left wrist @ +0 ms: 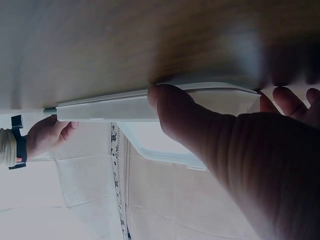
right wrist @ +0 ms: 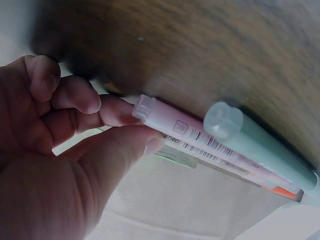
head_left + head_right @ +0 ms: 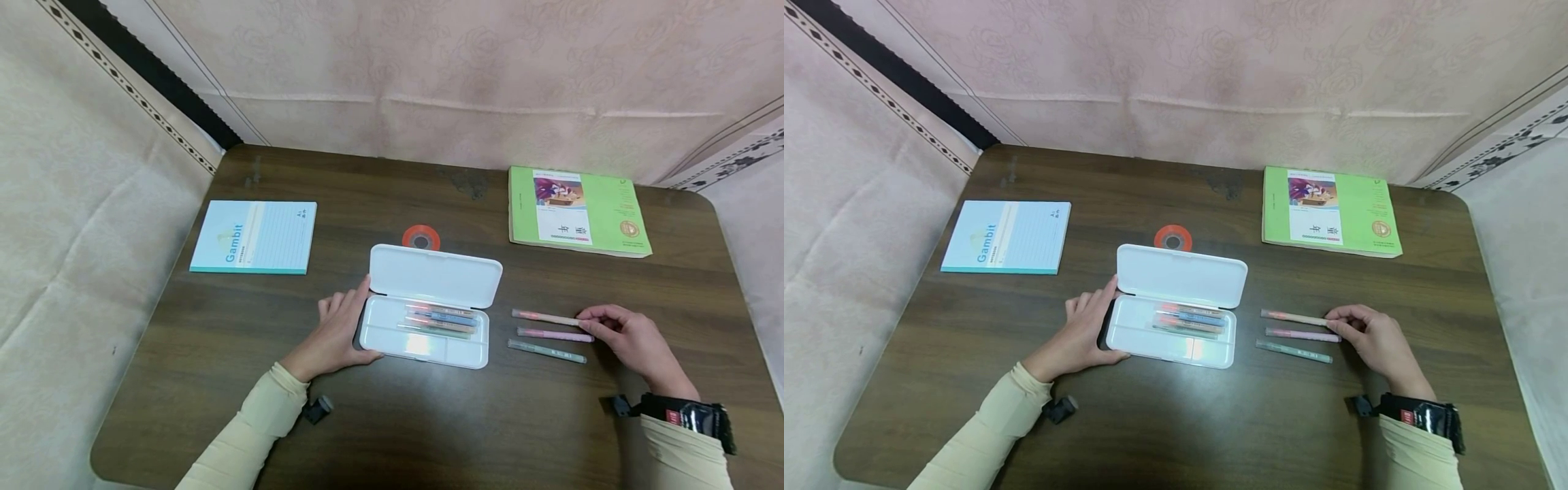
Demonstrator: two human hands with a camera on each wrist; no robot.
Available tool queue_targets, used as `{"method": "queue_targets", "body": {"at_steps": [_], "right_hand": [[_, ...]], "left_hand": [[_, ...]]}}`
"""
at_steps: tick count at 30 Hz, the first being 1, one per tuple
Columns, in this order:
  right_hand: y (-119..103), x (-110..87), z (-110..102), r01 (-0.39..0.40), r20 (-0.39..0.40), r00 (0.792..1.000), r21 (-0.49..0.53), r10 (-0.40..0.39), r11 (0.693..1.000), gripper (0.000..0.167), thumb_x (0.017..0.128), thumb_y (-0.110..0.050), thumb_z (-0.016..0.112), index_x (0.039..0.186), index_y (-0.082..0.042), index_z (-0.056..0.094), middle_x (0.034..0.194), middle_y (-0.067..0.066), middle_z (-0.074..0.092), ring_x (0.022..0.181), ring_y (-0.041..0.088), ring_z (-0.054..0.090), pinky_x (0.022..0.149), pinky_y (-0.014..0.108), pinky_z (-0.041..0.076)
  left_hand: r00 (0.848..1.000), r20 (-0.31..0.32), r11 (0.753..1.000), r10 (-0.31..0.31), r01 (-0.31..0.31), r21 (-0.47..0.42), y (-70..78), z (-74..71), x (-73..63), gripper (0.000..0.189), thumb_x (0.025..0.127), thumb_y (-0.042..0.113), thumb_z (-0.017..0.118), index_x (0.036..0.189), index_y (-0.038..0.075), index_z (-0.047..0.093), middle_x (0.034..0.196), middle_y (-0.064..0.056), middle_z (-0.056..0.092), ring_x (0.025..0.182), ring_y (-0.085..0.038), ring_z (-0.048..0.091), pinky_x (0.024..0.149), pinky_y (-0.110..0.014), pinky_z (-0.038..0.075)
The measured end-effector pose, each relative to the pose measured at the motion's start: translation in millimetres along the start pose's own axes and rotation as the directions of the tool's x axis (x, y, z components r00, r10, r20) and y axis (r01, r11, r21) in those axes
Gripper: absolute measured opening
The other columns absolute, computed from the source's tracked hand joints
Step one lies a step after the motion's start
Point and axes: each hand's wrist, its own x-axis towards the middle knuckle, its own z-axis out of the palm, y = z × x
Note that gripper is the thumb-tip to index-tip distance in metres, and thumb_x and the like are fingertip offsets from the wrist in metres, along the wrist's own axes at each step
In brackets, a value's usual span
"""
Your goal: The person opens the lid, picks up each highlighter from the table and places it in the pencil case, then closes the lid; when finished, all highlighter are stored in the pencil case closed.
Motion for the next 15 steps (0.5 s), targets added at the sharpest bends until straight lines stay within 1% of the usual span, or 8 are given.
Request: {"method": "queue_targets", "body": {"at_steps": [6, 8, 12, 15], "right_hand": [[0, -1.6, -2, -0.004, -0.009, 1.000, -0.002, 0.004, 1.000, 0.012, 0.097, -0.024, 0.063, 0.100, -0.016, 0.071, 0.083, 0.002, 0.065, 0.069, 0.007, 0.048, 0.060, 0.023, 0.035], [-2, -3.0, -4, -0.016, -0.019, 1.000, 0.004, 0.016, 1.000, 0.012, 0.097, -0.025, 0.063, 0.101, -0.016, 0.071, 0.085, 0.002, 0.066, 0.070, 0.007, 0.048, 0.060, 0.022, 0.035], [-13, -6.1, -9, -0.031, -0.054, 0.998, 0.027, 0.032, 0.999, 0.013, 0.097, -0.026, 0.064, 0.102, -0.017, 0.071, 0.086, 0.000, 0.065, 0.071, 0.008, 0.047, 0.059, 0.023, 0.035], [-25, -6.8, -12, -0.002, -0.085, 0.996, 0.048, 0.006, 0.999, 0.010, 0.096, -0.025, 0.065, 0.101, -0.019, 0.071, 0.083, -0.003, 0.063, 0.068, 0.008, 0.046, 0.057, 0.023, 0.035]], "left_hand": [[1.000, 0.003, 1.000, -0.001, 0.001, -0.004, -0.8, 0.6, 0.0, 0.130, 0.069, 0.046, 0.088, 0.159, 0.008, 0.002, 0.138, -0.012, 0.048, 0.104, -0.024, 0.039, 0.089, -0.043, 0.019], [1.000, 0.006, 1.000, -0.002, 0.002, -0.004, -1.0, 0.7, 0.1, 0.129, 0.069, 0.046, 0.087, 0.159, 0.008, 0.002, 0.138, -0.012, 0.048, 0.104, -0.024, 0.038, 0.089, -0.043, 0.019], [1.000, 0.007, 1.000, -0.002, 0.002, -0.003, -0.9, 0.7, 0.4, 0.130, 0.069, 0.046, 0.087, 0.159, 0.008, 0.002, 0.138, -0.012, 0.048, 0.104, -0.024, 0.038, 0.089, -0.043, 0.019], [1.000, 0.001, 1.000, -0.001, 0.001, -0.002, -0.8, 0.6, 0.4, 0.131, 0.068, 0.046, 0.088, 0.159, 0.007, 0.002, 0.137, -0.012, 0.048, 0.104, -0.024, 0.039, 0.089, -0.044, 0.020]]}}
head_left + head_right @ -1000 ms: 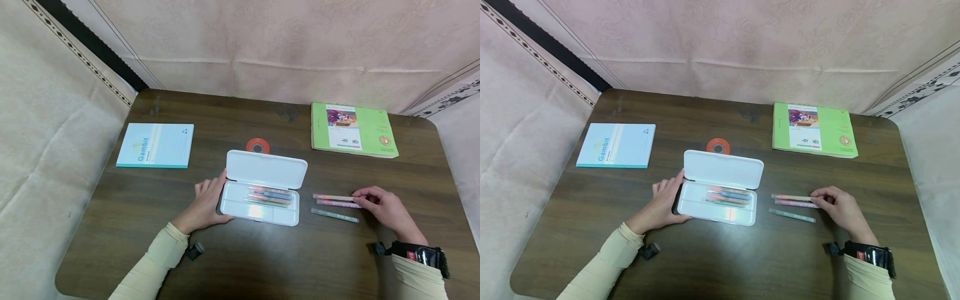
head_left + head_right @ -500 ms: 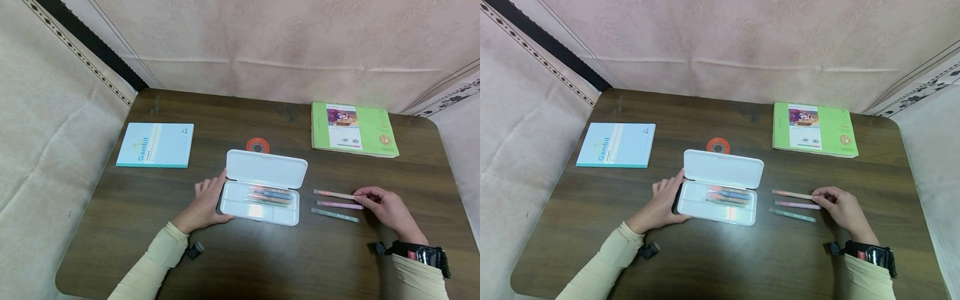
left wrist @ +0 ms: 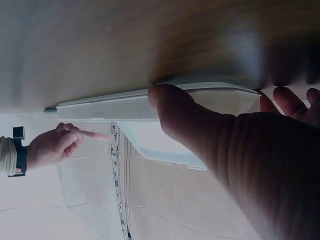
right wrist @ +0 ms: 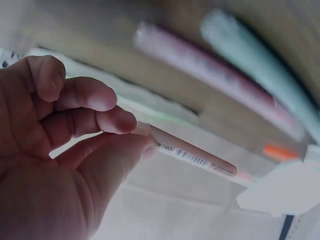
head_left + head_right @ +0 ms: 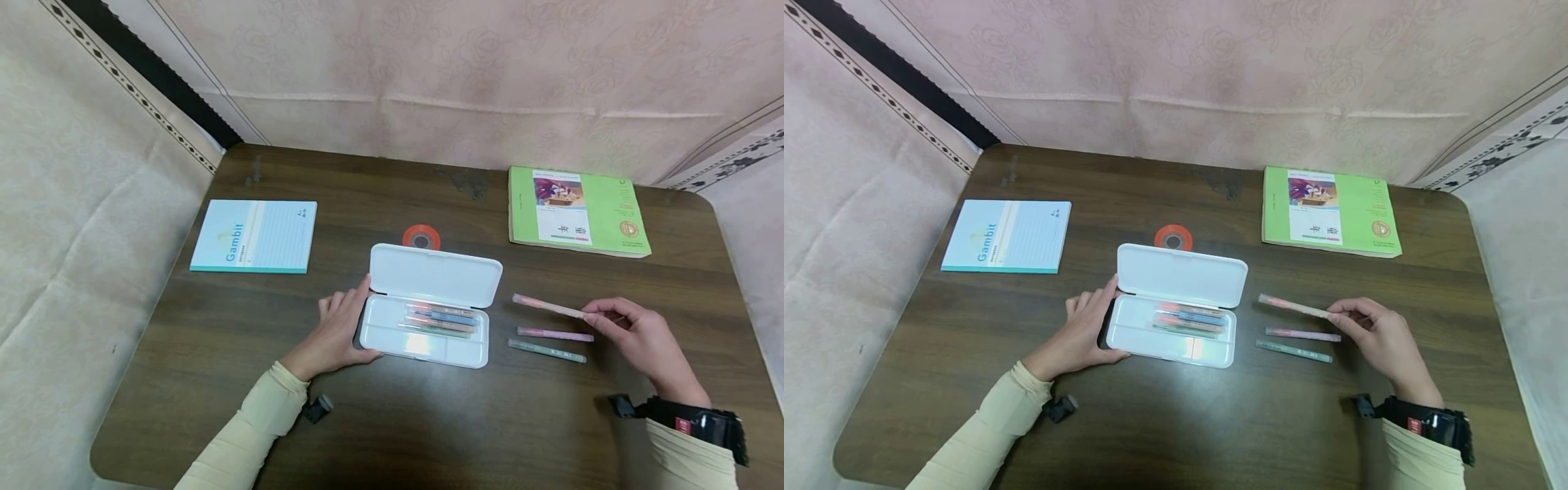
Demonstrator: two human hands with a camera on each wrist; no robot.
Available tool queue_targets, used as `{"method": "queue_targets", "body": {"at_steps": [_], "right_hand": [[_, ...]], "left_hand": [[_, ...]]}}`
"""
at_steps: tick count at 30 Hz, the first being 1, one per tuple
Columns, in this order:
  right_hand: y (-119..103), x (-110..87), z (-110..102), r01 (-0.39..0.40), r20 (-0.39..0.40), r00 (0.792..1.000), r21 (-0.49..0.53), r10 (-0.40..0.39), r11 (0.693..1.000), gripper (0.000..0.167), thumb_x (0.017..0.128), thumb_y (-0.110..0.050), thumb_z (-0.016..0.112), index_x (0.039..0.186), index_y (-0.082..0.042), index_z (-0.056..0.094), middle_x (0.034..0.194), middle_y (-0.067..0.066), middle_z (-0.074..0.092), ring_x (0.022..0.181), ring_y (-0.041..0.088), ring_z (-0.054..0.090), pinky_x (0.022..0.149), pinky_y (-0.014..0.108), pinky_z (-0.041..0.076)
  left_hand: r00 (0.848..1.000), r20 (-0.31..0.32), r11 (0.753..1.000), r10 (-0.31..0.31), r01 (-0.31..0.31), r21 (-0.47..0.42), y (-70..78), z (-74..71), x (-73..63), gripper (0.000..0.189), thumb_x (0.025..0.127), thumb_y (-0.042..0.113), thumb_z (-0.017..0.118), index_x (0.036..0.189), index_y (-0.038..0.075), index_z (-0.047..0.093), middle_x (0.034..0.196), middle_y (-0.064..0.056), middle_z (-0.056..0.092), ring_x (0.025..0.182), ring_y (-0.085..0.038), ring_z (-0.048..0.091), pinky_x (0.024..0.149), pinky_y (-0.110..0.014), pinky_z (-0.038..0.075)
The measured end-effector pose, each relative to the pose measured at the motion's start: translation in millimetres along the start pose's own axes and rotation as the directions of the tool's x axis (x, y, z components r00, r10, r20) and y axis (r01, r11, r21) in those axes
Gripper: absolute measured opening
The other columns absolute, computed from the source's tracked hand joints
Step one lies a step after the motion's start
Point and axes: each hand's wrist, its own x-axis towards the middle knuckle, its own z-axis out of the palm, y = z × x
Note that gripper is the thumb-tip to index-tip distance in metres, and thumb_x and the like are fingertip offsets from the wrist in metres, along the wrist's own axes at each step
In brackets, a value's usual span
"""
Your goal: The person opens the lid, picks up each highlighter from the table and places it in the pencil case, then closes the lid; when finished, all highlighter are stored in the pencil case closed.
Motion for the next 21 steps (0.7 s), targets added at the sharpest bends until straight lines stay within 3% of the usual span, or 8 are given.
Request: {"method": "queue_targets", "body": {"at_steps": [11, 21], "right_hand": [[-56, 0.9, 20, 0.130, -0.076, 0.989, 0.088, -0.124, 0.988, 0.008, 0.091, -0.015, 0.071, 0.093, -0.023, 0.071, 0.073, -0.005, 0.056, 0.058, 0.010, 0.041, 0.049, 0.027, 0.031], [-88, 10.6, 64, 0.223, 0.083, 0.971, 0.044, -0.226, 0.974, 0.006, 0.090, -0.021, 0.072, 0.097, -0.023, 0.071, 0.081, -0.009, 0.059, 0.069, 0.008, 0.049, 0.060, 0.022, 0.042]], "left_hand": [[1.000, 0.001, 1.000, 0.002, -0.002, 0.004, -0.3, 0.6, -0.2, 0.130, 0.068, 0.045, 0.088, 0.159, 0.007, 0.002, 0.138, -0.013, 0.048, 0.105, -0.025, 0.039, 0.089, -0.044, 0.020], [1.000, -0.011, 1.000, 0.006, -0.006, -0.004, 0.0, 0.8, 0.0, 0.130, 0.068, 0.045, 0.089, 0.159, 0.007, 0.004, 0.137, -0.012, 0.048, 0.104, -0.025, 0.039, 0.089, -0.044, 0.019]]}}
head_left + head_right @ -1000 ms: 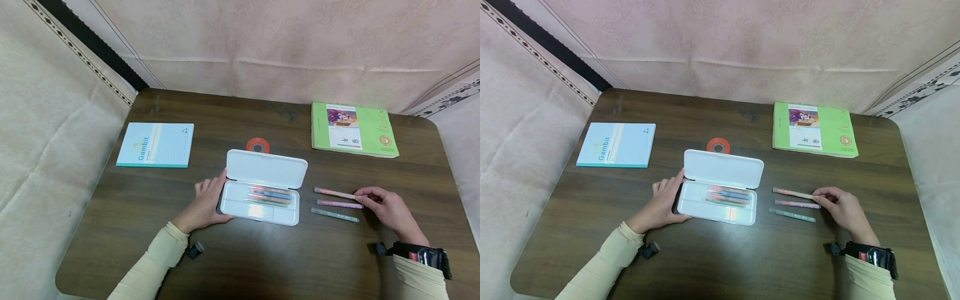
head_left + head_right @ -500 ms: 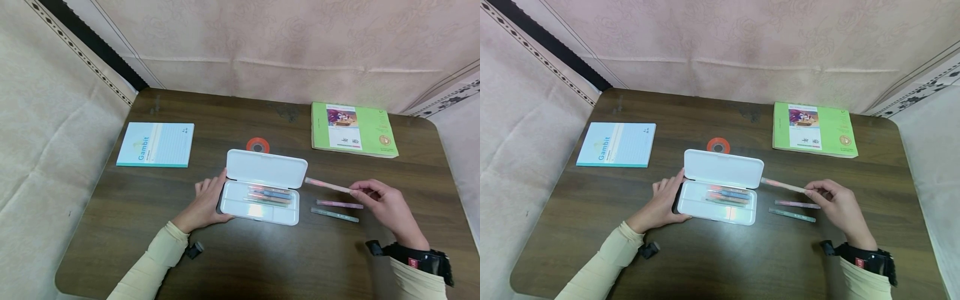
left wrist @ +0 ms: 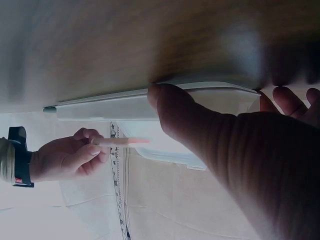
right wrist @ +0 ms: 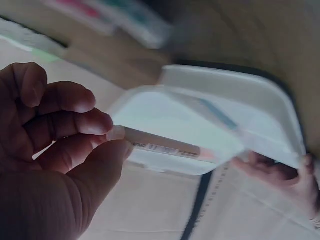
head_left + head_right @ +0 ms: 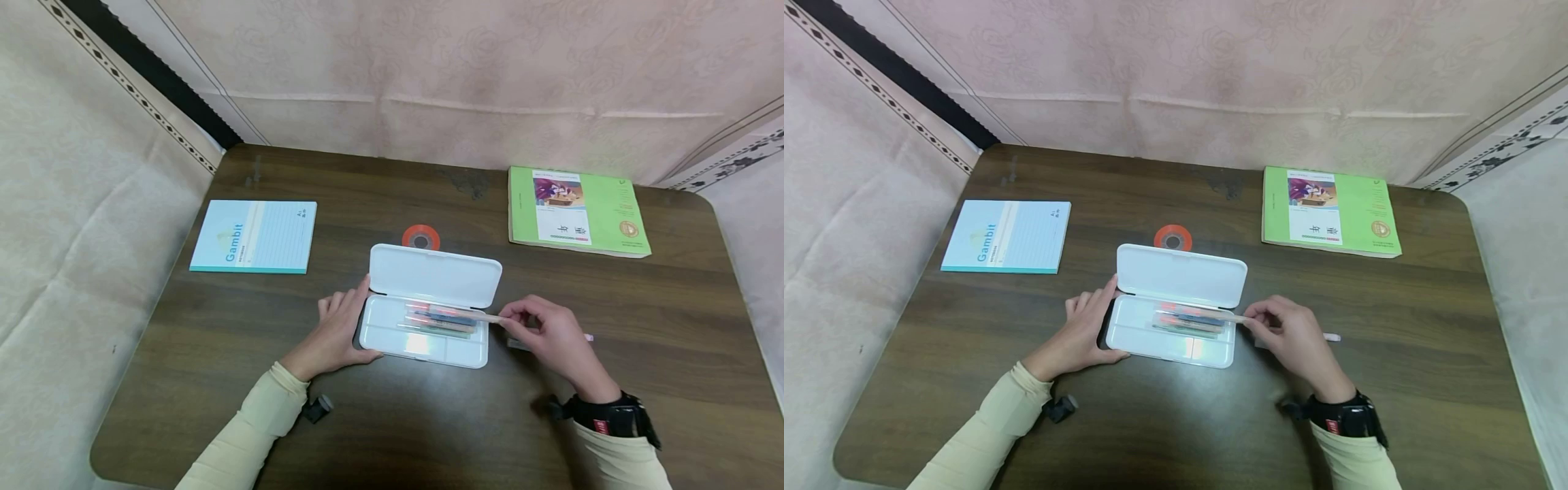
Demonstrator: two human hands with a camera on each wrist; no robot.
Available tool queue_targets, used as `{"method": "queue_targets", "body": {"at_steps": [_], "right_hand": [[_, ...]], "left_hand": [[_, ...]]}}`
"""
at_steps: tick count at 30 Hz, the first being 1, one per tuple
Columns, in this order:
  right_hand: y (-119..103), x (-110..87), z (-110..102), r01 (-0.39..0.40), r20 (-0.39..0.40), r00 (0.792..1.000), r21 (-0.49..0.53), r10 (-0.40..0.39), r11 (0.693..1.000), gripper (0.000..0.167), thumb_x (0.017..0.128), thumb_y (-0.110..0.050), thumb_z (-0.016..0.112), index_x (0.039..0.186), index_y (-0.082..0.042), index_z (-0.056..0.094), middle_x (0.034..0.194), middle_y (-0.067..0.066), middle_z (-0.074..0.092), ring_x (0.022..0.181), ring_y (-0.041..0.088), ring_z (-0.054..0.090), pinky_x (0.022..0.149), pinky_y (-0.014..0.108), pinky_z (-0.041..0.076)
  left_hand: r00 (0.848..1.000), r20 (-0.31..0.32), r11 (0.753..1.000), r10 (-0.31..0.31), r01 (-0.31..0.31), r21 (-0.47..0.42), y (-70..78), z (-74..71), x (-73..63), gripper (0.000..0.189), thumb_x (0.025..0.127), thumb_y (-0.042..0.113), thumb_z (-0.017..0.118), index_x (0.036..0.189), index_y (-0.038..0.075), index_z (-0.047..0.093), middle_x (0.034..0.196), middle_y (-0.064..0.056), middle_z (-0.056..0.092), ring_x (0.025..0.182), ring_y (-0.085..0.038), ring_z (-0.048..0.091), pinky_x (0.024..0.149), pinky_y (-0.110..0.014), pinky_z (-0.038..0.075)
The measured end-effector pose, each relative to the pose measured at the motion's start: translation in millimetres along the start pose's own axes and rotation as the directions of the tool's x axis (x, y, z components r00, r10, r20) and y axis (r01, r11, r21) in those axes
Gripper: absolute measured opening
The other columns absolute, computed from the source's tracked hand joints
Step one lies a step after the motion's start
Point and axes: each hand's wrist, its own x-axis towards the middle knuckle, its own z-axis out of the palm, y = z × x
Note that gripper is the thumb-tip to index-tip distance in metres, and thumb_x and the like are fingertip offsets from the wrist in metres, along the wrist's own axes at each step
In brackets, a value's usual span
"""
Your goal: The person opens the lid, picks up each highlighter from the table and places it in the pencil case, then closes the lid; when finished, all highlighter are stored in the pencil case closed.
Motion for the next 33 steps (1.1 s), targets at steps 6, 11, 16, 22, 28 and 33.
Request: {"method": "queue_targets", "body": {"at_steps": [6, 11, 16, 22, 28, 33], "right_hand": [[-9, 10.1, 20, 0.020, 0.032, 0.999, 0.034, -0.021, 0.999, 0.011, 0.087, -0.017, 0.075, 0.098, -0.020, 0.072, 0.082, -0.006, 0.058, 0.074, 0.012, 0.052, 0.064, 0.022, 0.043], [-15, 15.6, 29, 0.041, 0.016, 0.999, 0.031, -0.041, 0.999, 0.012, 0.087, -0.017, 0.076, 0.097, -0.018, 0.072, 0.081, -0.005, 0.057, 0.075, 0.014, 0.052, 0.064, 0.023, 0.042], [-20, 18.7, 33, 0.033, 0.003, 0.999, 0.019, -0.033, 0.999, 0.015, 0.086, -0.016, 0.076, 0.100, -0.017, 0.072, 0.084, -0.003, 0.058, 0.075, 0.013, 0.051, 0.065, 0.023, 0.043], [-22, 19.8, 33, 0.027, -0.012, 1.000, 0.015, -0.027, 1.000, 0.022, 0.086, -0.015, 0.076, 0.107, -0.014, 0.071, 0.086, -0.002, 0.058, 0.076, 0.014, 0.052, 0.066, 0.024, 0.044], [-23, 19.2, 32, 0.039, -0.016, 0.999, 0.031, -0.038, 0.999, 0.022, 0.086, -0.015, 0.076, 0.108, -0.014, 0.070, 0.086, -0.002, 0.057, 0.076, 0.014, 0.052, 0.065, 0.024, 0.044], [-22, 18.4, 31, 0.047, -0.010, 0.999, 0.049, -0.046, 0.998, 0.022, 0.087, -0.015, 0.076, 0.108, -0.015, 0.070, 0.087, -0.003, 0.057, 0.077, 0.013, 0.052, 0.065, 0.024, 0.044]], "left_hand": [[1.000, -0.002, 1.000, 0.001, -0.001, -0.003, 0.0, 0.0, -0.7, 0.130, 0.068, 0.045, 0.089, 0.159, 0.007, 0.004, 0.137, -0.012, 0.048, 0.105, -0.025, 0.039, 0.088, -0.044, 0.019], [1.000, -0.001, 1.000, -0.001, 0.001, -0.003, 0.1, 0.3, -0.7, 0.130, 0.067, 0.044, 0.089, 0.159, 0.007, 0.005, 0.137, -0.013, 0.048, 0.105, -0.026, 0.039, 0.089, -0.045, 0.020], [1.000, -0.003, 1.000, 0.001, -0.001, 0.002, -0.2, 0.5, -0.6, 0.130, 0.067, 0.045, 0.089, 0.159, 0.007, 0.005, 0.137, -0.012, 0.048, 0.105, -0.025, 0.039, 0.089, -0.044, 0.020], [1.000, 0.002, 1.000, 0.006, -0.006, 0.006, -1.3, 1.0, -0.5, 0.129, 0.068, 0.046, 0.088, 0.159, 0.008, 0.004, 0.138, -0.012, 0.048, 0.105, -0.025, 0.039, 0.089, -0.045, 0.019], [1.000, -0.004, 1.000, 0.009, -0.009, 0.010, -1.9, 0.9, -0.4, 0.130, 0.068, 0.046, 0.088, 0.159, 0.007, 0.004, 0.138, -0.012, 0.048, 0.105, -0.025, 0.039, 0.089, -0.044, 0.019], [1.000, -0.001, 1.000, 0.008, -0.008, 0.008, -2.3, 0.9, -0.4, 0.131, 0.067, 0.046, 0.089, 0.159, 0.007, 0.004, 0.139, -0.012, 0.048, 0.105, -0.026, 0.039, 0.089, -0.045, 0.020]]}}
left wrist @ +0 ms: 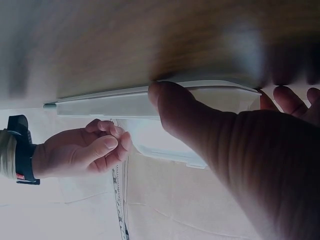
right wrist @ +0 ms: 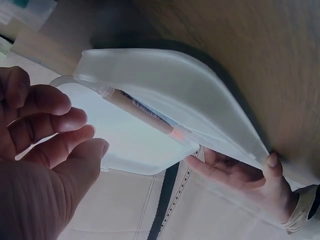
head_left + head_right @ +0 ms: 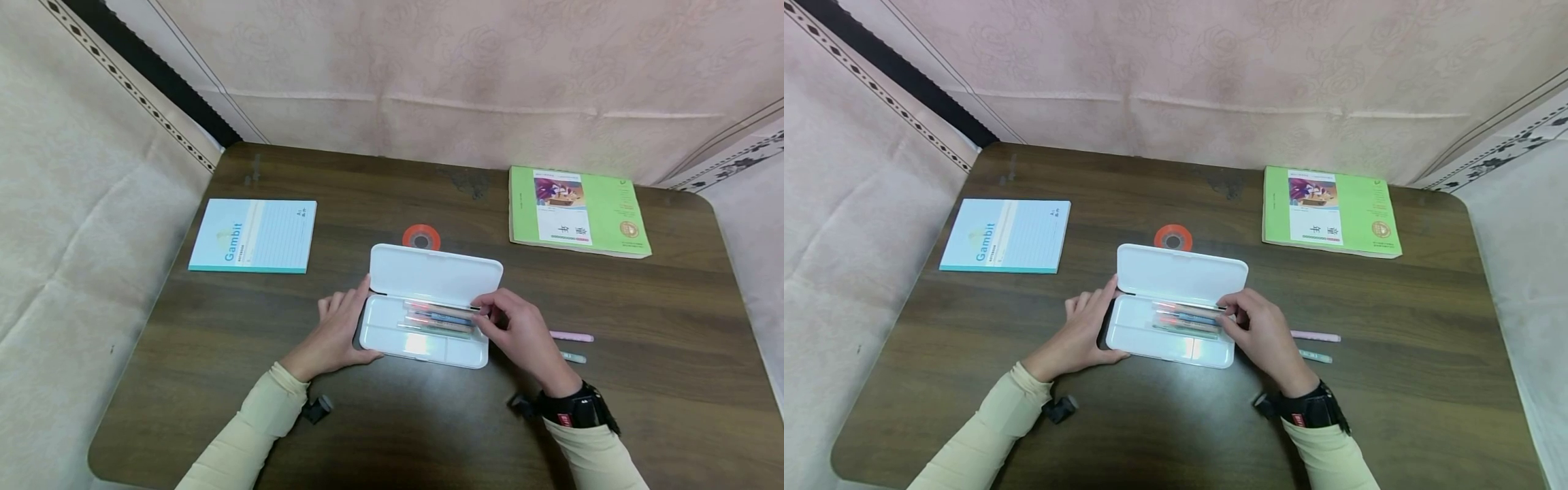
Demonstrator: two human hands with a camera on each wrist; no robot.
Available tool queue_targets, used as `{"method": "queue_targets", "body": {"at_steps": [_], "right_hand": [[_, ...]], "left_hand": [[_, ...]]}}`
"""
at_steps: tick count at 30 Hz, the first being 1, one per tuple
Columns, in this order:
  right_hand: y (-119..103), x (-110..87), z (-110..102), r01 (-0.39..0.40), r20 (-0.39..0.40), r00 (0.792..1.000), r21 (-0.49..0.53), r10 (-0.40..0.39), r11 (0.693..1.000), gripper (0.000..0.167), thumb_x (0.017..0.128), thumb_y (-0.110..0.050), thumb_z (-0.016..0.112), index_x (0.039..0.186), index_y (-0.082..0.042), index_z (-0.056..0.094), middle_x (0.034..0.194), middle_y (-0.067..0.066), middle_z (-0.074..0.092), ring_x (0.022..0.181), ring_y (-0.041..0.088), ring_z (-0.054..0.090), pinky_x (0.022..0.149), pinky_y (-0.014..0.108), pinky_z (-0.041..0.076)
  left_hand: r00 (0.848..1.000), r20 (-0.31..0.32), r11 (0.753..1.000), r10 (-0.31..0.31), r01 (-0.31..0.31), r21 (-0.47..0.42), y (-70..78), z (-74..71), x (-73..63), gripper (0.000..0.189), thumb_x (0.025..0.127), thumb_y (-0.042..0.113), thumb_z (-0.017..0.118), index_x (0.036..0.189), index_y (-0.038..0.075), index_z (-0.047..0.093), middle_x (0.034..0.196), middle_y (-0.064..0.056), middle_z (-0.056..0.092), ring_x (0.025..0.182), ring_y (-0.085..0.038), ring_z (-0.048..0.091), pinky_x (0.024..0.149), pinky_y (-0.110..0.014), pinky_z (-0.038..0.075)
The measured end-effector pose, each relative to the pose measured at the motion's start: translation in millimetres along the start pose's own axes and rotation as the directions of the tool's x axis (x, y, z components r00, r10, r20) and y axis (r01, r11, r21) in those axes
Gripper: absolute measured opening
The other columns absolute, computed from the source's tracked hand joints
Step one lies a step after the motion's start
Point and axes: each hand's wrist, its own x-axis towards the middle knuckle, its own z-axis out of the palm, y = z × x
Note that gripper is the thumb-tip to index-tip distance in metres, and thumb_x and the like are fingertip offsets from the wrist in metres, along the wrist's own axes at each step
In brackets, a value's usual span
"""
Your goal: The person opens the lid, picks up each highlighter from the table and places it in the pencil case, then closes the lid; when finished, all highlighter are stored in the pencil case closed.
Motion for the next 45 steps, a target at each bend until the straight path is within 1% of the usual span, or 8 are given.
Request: {"method": "queue_targets", "body": {"at_steps": [7, 12, 17, 24, 29, 34, 40, 45], "right_hand": [[0, -5.3, -9, -0.033, -0.004, 0.999, 0.124, 0.034, 0.992, 0.020, 0.088, -0.014, 0.074, 0.108, -0.013, 0.069, 0.084, -0.003, 0.058, 0.072, 0.013, 0.050, 0.060, 0.022, 0.041], [11, -16.5, -26, -0.039, -0.074, 0.996, 0.152, 0.051, 0.988, 0.022, 0.088, -0.008, 0.073, 0.110, -0.011, 0.069, 0.089, -0.001, 0.062, 0.073, 0.010, 0.052, 0.061, 0.021, 0.043], [32, -33.5, -50, -0.108, -0.125, 0.984, 0.159, 0.128, 0.981, 0.022, 0.090, -0.009, 0.071, 0.112, -0.010, 0.068, 0.090, -0.003, 0.063, 0.074, 0.008, 0.053, 0.060, 0.021, 0.042], [54, -57.2, -80, -0.219, -0.135, 0.962, 0.139, 0.237, 0.966, 0.024, 0.093, -0.012, 0.068, 0.117, -0.008, 0.066, 0.094, -0.014, 0.066, 0.079, 0.005, 0.055, 0.063, 0.018, 0.044], [75, -70.8, -90, -0.259, -0.122, 0.954, 0.121, 0.273, 0.958, 0.028, 0.093, -0.014, 0.068, 0.119, -0.005, 0.064, 0.095, -0.017, 0.067, 0.081, 0.001, 0.058, 0.065, 0.015, 0.045], [94, -80.3, -92, -0.325, -0.098, 0.939, 0.048, 0.329, 0.944, 0.028, 0.093, -0.020, 0.069, 0.117, -0.008, 0.066, 0.093, -0.018, 0.064, 0.076, 0.000, 0.057, 0.062, 0.016, 0.045], [109, -81.7, -84, -0.251, -0.124, 0.963, -0.086, 0.240, 0.964, 0.018, 0.089, -0.013, 0.073, 0.107, -0.012, 0.071, 0.086, -0.005, 0.059, 0.067, 0.002, 0.048, 0.055, 0.019, 0.039], [112, -78.6, -79, -0.201, -0.133, 0.974, -0.139, 0.183, 0.970, 0.014, 0.087, -0.010, 0.074, 0.101, -0.013, 0.073, 0.085, -0.002, 0.057, 0.066, 0.000, 0.045, 0.054, 0.020, 0.035]], "left_hand": [[1.000, -0.002, 1.000, 0.003, -0.003, 0.003, 0.4, -0.4, -0.5, 0.130, 0.068, 0.046, 0.088, 0.159, 0.008, 0.003, 0.138, -0.012, 0.048, 0.104, -0.025, 0.039, 0.089, -0.044, 0.020], [1.000, -0.009, 1.000, 0.009, -0.009, -0.001, 0.5, -0.4, -0.1, 0.129, 0.069, 0.046, 0.087, 0.159, 0.008, 0.003, 0.137, -0.011, 0.048, 0.103, -0.024, 0.039, 0.087, -0.043, 0.019], [1.000, -0.011, 1.000, 0.008, -0.008, -0.001, 1.2, -1.2, -0.3, 0.129, 0.068, 0.046, 0.088, 0.159, 0.007, 0.005, 0.137, -0.012, 0.049, 0.102, -0.024, 0.039, 0.087, -0.043, 0.020], [1.000, 0.003, 1.000, -0.002, 0.002, 0.003, 2.0, -1.7, 0.4, 0.129, 0.068, 0.045, 0.088, 0.158, 0.006, 0.005, 0.137, -0.012, 0.048, 0.104, -0.025, 0.039, 0.089, -0.044, 0.020], [1.000, 0.010, 1.000, -0.010, 0.010, -0.005, 3.2, -2.5, 0.1, 0.129, 0.069, 0.045, 0.088, 0.158, 0.006, 0.004, 0.137, -0.012, 0.048, 0.105, -0.026, 0.039, 0.089, -0.045, 0.020], [1.000, 0.006, 1.000, -0.006, 0.006, -0.003, 2.6, -2.2, -1.0, 0.130, 0.068, 0.044, 0.088, 0.159, 0.007, 0.003, 0.138, -0.012, 0.048, 0.105, -0.026, 0.039, 0.089, -0.045, 0.020], [1.000, -0.007, 1.000, 0.001, -0.001, 0.002, 0.5, -0.3, -0.6, 0.129, 0.068, 0.045, 0.088, 0.159, 0.007, 0.003, 0.137, -0.012, 0.048, 0.105, -0.025, 0.039, 0.089, -0.045, 0.020], [1.000, -0.015, 1.000, 0.008, -0.008, -0.012, 0.9, -0.7, -0.4, 0.128, 0.069, 0.045, 0.088, 0.159, 0.008, 0.004, 0.137, -0.011, 0.048, 0.104, -0.025, 0.039, 0.088, -0.044, 0.019]]}}
